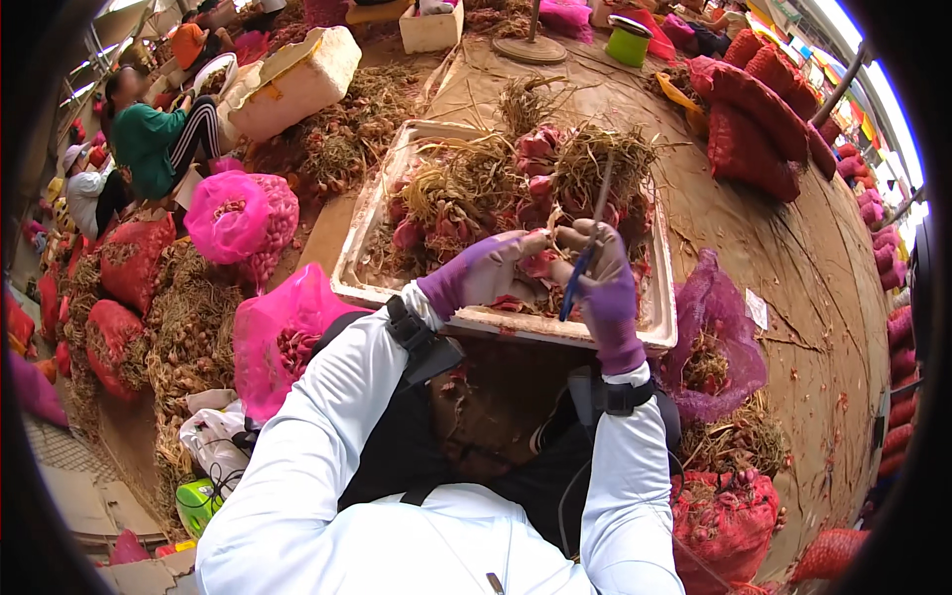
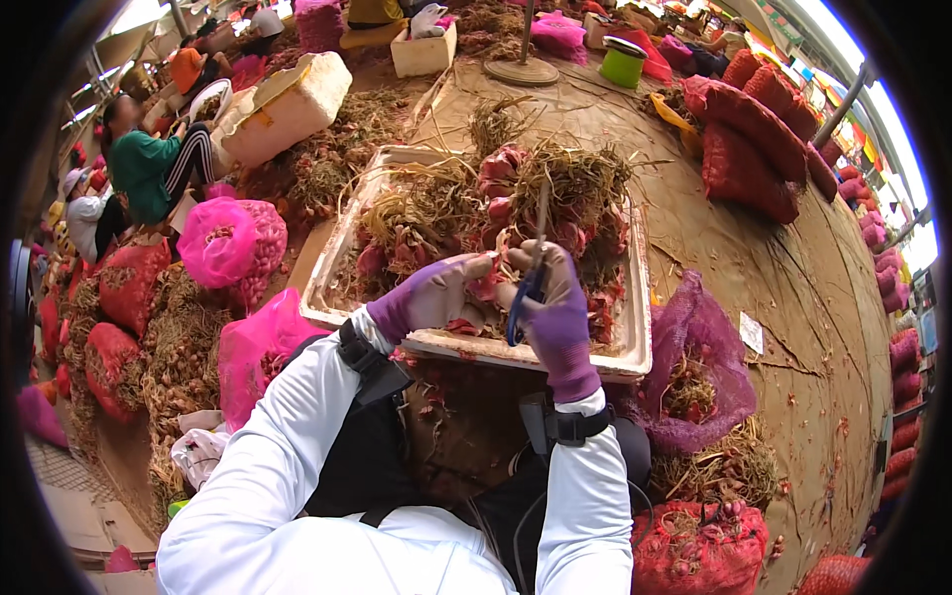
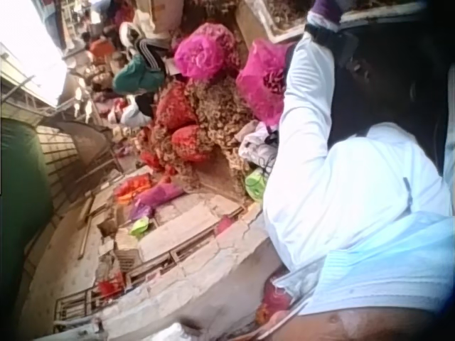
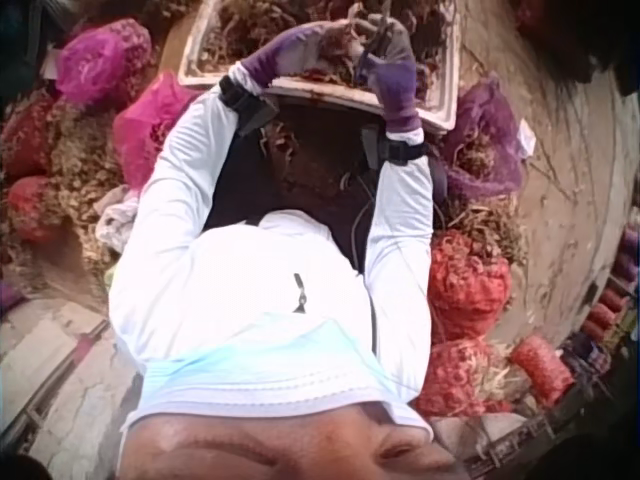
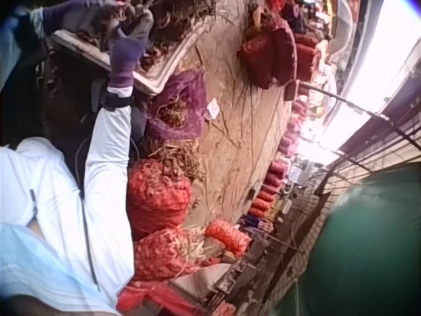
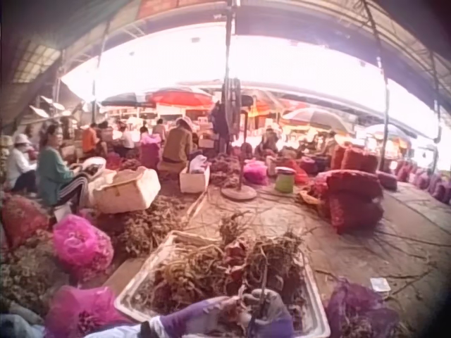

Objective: The person pulls a shallot from a bunch on a tray, trims the roots and stem using shears, and drops it into a pink mesh bag, repeating the process.

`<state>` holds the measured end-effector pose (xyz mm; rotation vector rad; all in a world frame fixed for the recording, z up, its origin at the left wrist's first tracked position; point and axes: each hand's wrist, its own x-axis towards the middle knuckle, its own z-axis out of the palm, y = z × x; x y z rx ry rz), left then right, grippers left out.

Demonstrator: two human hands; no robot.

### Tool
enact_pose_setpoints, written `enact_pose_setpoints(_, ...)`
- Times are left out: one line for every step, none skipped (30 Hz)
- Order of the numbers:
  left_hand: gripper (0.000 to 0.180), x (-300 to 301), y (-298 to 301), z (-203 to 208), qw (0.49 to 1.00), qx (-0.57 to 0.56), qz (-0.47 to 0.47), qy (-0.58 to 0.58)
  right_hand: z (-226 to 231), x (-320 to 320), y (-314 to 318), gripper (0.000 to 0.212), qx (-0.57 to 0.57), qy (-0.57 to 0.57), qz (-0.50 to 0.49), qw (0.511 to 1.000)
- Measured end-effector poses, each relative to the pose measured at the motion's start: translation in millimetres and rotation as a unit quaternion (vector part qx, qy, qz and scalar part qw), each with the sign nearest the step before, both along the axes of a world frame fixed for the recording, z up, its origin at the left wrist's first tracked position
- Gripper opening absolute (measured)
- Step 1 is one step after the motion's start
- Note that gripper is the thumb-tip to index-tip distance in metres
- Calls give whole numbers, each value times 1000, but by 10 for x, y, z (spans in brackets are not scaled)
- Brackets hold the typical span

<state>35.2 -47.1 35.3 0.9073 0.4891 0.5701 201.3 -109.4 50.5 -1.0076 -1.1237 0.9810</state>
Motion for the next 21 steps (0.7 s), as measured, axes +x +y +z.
enact_pose_setpoints(35,-12,-1,43,1000,-1,-1,0,-50,4,17,43,-1,0,-1,1000)
enact_pose_setpoints(35,-50,-3,74,999,17,-33,18,-86,-3,27,42,4,-59,29,998)
enact_pose_setpoints(35,-73,-8,82,997,35,-66,36,-123,-8,34,42,8,-118,59,991)
enact_pose_setpoints(36,-68,1,-34,997,73,-29,19,-164,-10,39,40,12,-163,33,986)
enact_pose_setpoints(36,-71,10,-74,997,72,-26,19,-143,-34,33,40,13,-163,36,986)
enact_pose_setpoints(35,-71,17,-105,1000,20,-8,17,-101,-63,6,41,-6,-205,16,979)
enact_pose_setpoints(34,-83,26,-128,999,-32,10,15,-80,-86,-3,41,-25,-247,-5,969)
enact_pose_setpoints(34,-85,25,-123,999,-32,9,15,-93,-78,1,41,-26,-247,-6,969)
enact_pose_setpoints(32,-91,25,-106,999,-40,-7,-9,-112,-64,12,43,-23,-181,19,983)
enact_pose_setpoints(31,-99,29,-100,998,-48,-23,-32,-125,-53,16,44,-19,-115,43,992)
enact_pose_setpoints(31,-123,45,-124,998,-49,-20,-33,-109,-59,8,44,-21,-115,45,992)
enact_pose_setpoints(30,-148,73,-163,998,-50,-35,-26,-68,-68,-9,44,-38,-76,61,995)
enact_pose_setpoints(30,-170,87,-190,997,-51,-49,-19,-38,-78,-21,45,-55,-37,76,995)
enact_pose_setpoints(30,-158,75,-153,997,-53,-49,-21,-24,-74,-23,45,-63,-19,82,994)
enact_pose_setpoints(30,-136,53,-93,995,-94,-24,-12,-20,-62,-30,45,-65,-20,83,994)
enact_pose_setpoints(30,-122,37,-63,991,-136,1,-2,-19,-44,-36,45,-68,-18,86,994)
enact_pose_setpoints(30,-131,51,-87,991,-136,2,-3,-18,-46,-26,45,-70,-16,89,993)
enact_pose_setpoints(32,-142,71,-131,993,-121,9,9,-31,-72,-10,45,-70,-16,90,993)
enact_pose_setpoints(35,-150,85,-157,994,-105,16,21,-58,-110,11,43,-63,-11,75,995)
enact_pose_setpoints(35,-129,55,-123,994,-106,15,20,-83,-118,9,42,-56,-6,57,997)
enact_pose_setpoints(36,-104,13,-82,997,-35,27,70,-114,-109,8,42,-56,-7,55,997)
